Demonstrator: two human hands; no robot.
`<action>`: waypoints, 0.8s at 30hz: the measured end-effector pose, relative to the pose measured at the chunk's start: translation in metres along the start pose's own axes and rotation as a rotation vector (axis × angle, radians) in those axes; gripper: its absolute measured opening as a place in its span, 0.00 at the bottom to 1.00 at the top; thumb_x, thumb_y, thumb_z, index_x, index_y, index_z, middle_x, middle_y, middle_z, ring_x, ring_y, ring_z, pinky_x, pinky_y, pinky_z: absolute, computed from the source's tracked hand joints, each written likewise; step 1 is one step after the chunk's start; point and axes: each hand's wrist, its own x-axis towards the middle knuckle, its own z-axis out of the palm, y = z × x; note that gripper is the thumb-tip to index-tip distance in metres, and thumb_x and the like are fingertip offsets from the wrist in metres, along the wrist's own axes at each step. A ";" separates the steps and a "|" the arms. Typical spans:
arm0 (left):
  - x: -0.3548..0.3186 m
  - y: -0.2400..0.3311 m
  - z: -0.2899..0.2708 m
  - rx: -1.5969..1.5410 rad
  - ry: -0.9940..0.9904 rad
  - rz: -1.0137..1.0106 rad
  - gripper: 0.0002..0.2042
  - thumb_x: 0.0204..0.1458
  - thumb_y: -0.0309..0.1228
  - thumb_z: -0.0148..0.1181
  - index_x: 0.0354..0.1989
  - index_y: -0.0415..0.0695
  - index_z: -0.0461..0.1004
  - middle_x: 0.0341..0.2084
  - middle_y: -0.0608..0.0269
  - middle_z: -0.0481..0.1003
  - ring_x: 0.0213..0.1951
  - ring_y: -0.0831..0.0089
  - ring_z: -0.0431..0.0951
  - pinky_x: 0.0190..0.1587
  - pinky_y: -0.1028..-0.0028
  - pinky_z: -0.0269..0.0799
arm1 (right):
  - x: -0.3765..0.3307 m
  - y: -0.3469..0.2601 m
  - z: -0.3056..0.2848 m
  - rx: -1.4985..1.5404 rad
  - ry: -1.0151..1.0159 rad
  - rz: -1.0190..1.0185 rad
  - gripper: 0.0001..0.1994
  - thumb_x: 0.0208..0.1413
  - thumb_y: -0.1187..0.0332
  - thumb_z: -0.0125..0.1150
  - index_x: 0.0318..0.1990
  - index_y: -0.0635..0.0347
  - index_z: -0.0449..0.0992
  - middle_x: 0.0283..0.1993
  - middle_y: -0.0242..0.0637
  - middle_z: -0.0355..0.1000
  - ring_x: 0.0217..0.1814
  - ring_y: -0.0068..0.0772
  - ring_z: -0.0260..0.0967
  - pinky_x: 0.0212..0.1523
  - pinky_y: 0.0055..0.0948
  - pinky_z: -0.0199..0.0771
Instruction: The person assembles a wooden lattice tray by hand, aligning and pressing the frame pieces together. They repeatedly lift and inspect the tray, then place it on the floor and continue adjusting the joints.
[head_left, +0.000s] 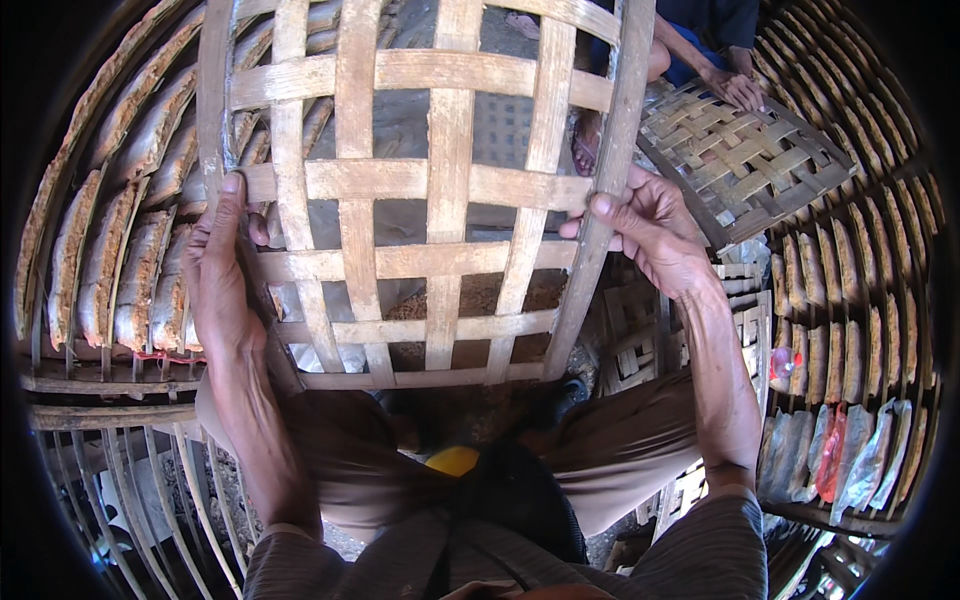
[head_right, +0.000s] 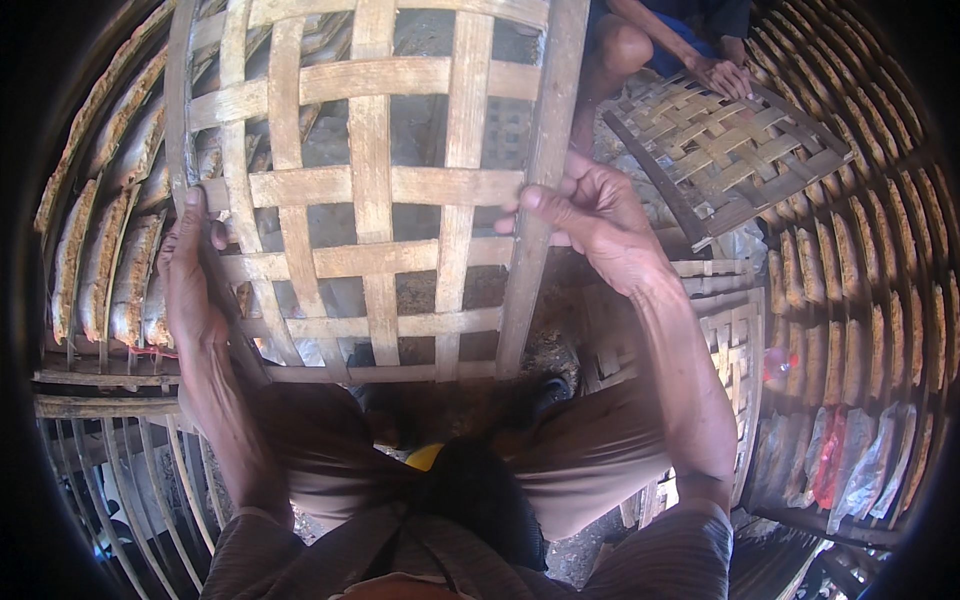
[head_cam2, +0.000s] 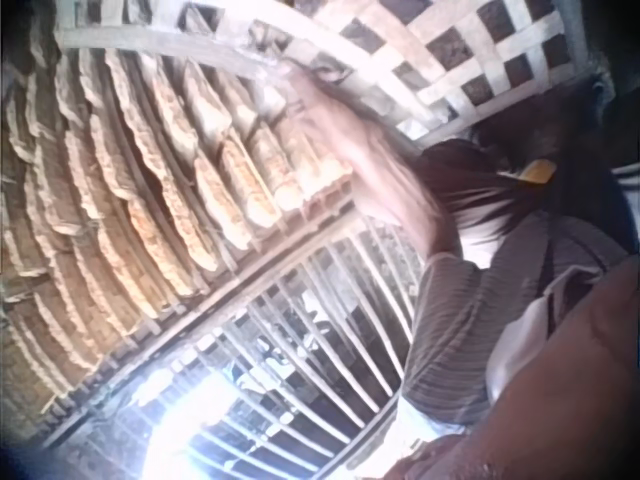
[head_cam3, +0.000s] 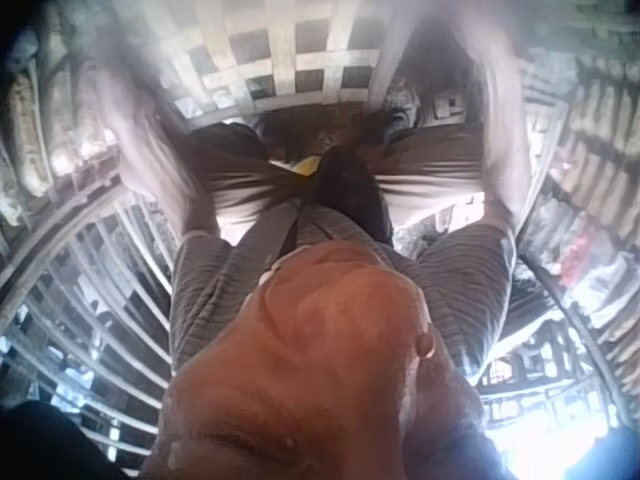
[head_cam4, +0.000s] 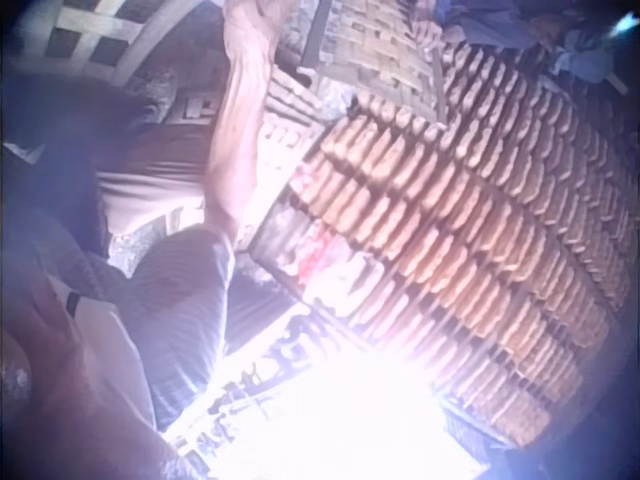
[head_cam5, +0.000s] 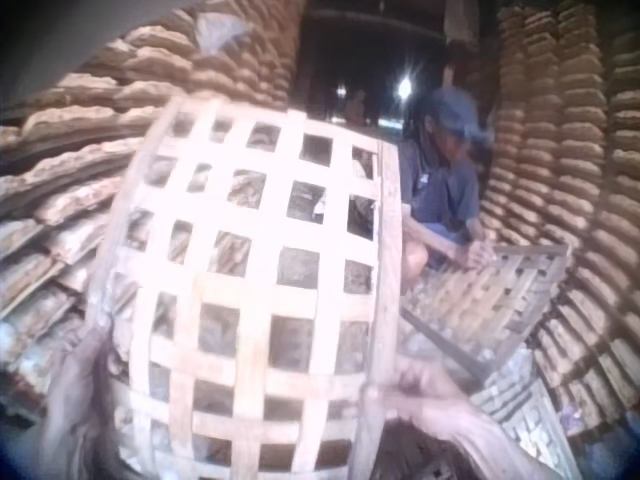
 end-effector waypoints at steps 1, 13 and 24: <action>0.001 0.001 0.001 -0.021 0.024 0.005 0.13 0.64 0.41 0.64 0.32 0.45 0.80 0.24 0.72 0.74 0.28 0.83 0.68 0.35 0.80 0.60 | 0.000 0.001 0.000 -0.083 -0.002 0.000 0.18 0.64 0.61 0.68 0.57 0.60 0.78 0.43 0.34 0.84 0.40 0.18 0.80 0.36 0.19 0.78; -0.007 0.005 0.013 -0.054 0.001 -0.005 0.14 0.64 0.41 0.65 0.31 0.44 0.81 0.22 0.70 0.74 0.27 0.82 0.67 0.36 0.78 0.59 | 0.001 0.006 0.029 -0.125 0.318 -0.150 0.14 0.70 0.61 0.59 0.51 0.63 0.77 0.31 0.34 0.79 0.27 0.16 0.70 0.28 0.21 0.69; -0.002 0.004 0.009 -0.109 0.033 -0.023 0.13 0.65 0.40 0.64 0.33 0.44 0.81 0.24 0.70 0.74 0.28 0.82 0.67 0.37 0.78 0.60 | 0.000 -0.006 -0.004 0.193 -0.084 -0.014 0.20 0.60 0.79 0.62 0.60 0.66 0.73 0.47 0.41 0.82 0.46 0.25 0.81 0.38 0.19 0.78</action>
